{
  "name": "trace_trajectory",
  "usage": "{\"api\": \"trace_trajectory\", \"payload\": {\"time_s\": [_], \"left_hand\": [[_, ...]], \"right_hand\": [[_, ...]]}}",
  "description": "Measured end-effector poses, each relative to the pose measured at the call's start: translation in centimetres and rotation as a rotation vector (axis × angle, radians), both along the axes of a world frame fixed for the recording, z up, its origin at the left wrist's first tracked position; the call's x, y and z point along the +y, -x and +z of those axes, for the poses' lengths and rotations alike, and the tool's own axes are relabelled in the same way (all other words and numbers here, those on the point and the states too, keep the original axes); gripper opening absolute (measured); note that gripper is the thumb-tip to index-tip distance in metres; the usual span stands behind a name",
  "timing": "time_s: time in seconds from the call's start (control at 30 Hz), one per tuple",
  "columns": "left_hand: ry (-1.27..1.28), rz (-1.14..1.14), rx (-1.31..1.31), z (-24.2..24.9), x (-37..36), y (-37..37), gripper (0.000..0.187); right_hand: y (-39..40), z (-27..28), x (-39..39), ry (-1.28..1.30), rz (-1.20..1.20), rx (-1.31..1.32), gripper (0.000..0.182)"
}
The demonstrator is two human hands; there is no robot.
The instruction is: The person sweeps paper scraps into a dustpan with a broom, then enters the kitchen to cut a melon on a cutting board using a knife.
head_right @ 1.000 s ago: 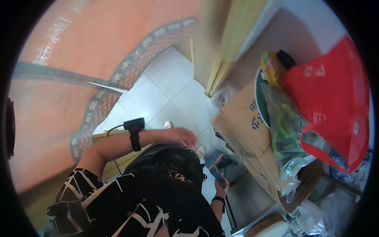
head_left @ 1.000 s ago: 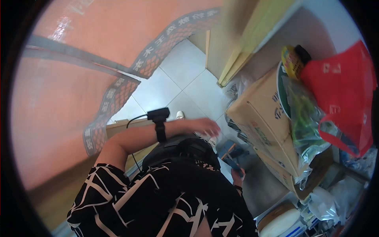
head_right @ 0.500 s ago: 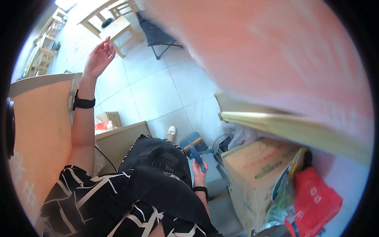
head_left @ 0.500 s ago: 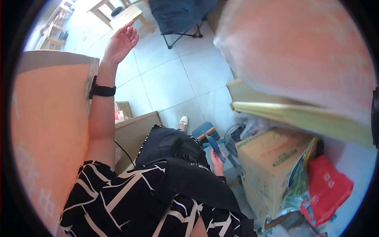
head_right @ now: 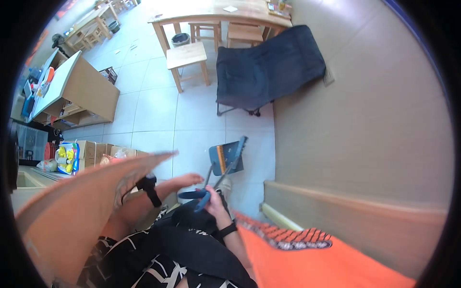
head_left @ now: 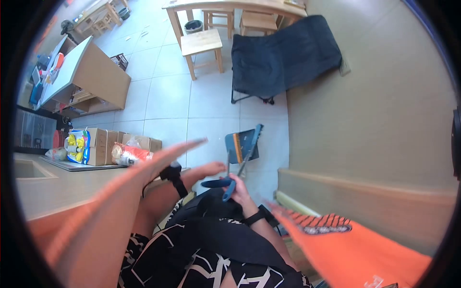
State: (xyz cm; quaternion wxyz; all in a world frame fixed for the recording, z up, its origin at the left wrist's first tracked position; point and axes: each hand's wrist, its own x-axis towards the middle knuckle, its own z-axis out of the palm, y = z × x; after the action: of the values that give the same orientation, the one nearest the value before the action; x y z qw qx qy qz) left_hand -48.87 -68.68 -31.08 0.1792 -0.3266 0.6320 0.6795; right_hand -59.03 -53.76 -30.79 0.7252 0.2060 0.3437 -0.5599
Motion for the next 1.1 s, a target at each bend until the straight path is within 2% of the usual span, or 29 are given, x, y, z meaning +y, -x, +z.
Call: {"api": "trace_trajectory", "payload": {"time_s": [0.03, 0.07, 0.1, 0.17, 0.2, 0.27, 0.3, 0.37, 0.47, 0.53, 0.6, 0.63, 0.73, 0.83, 0.93, 1.0, 1.1], "left_hand": [[-0.042, -0.018, -0.167, 2.6, 0.2, 1.1, 0.036], [0.254, 0.003, 0.058, 1.0, 0.6, 0.7, 0.039], [0.208, 0.053, 0.056, 0.1, 0.5, 0.5, 0.039], [0.082, 0.165, -0.008, 1.6, -1.1, 1.1, 0.039], [0.022, 0.236, -0.019, 2.2, -1.9, 1.2, 0.038], [-0.108, 0.404, -0.015, 3.2, -3.6, 1.0, 0.038], [-0.182, 0.499, -0.001, 3.8, -4.6, 0.8, 0.038], [-0.327, 0.703, 0.029, 4.8, -6.2, -0.3, 0.038], [-0.471, 0.981, 0.099, 5.3, -7.5, -2.8, 0.038], [-0.521, 1.135, 0.141, 5.1, -8.3, -4.9, 0.038], [-0.551, 1.265, 0.175, 4.8, -9.2, -7.3, 0.038], [-0.558, 1.319, 0.184, 4.9, -9.7, -8.2, 0.038], [-0.558, 1.476, 0.138, 5.6, -13.3, -8.9, 0.035], [-0.605, 1.621, 0.117, 6.1, -15.5, -10.1, 0.029], [-0.648, 1.701, 0.158, 3.9, -18.6, -11.5, 0.023], [-0.664, 1.838, 0.147, 3.5, -20.5, -11.6, 0.022], [-0.632, 1.904, 0.087, 3.7, -24.3, -11.8, 0.021]], "right_hand": [[0.4, 0.3, -1.6, 0.021, 0.076, 0.025, 0.023], [1.0, 0.6, -3.3, 0.043, 0.155, 0.053, 0.022], [1.6, 1.1, -5.0, 0.052, 0.223, 0.052, 0.023], [2.9, 3.5, -8.5, 0.124, 0.355, 0.046, 0.028], [3.7, 4.9, -9.6, 0.132, 0.496, 0.111, 0.032], [3.9, 6.9, -12.9, 0.224, 0.588, 0.185, 0.033], [4.2, 6.7, -14.8, 0.241, 0.61, 0.19, 0.033], [3.7, 6.1, -17.7, 0.38, 0.863, 0.361, 0.033], [2.7, 6.7, -21.3, 0.417, 1.075, 0.279, 0.032], [2.0, 7.4, -23.4, 0.416, 1.101, 0.228, 0.032], [1.1, 7.5, -26.0, 0.377, 1.009, 0.093, 0.033], [1.4, 6.7, -27.9, 0.283, 1.023, 0.133, 0.034], [3.6, 6.8, -35.0, 0.189, 1.012, -0.065, 0.036], [2.6, 8.2, -40.5, 0.262, 1.156, 0.065, 0.025], [1.1, 7.1, -45.5, 0.32, 1.178, 0.051, 0.022], [1.7, 5.3, -49.4, 0.236, 1.176, 0.088, 0.018], [3.3, 1.7, -56.1, 0.137, 1.167, 0.112, 0.011]]}}
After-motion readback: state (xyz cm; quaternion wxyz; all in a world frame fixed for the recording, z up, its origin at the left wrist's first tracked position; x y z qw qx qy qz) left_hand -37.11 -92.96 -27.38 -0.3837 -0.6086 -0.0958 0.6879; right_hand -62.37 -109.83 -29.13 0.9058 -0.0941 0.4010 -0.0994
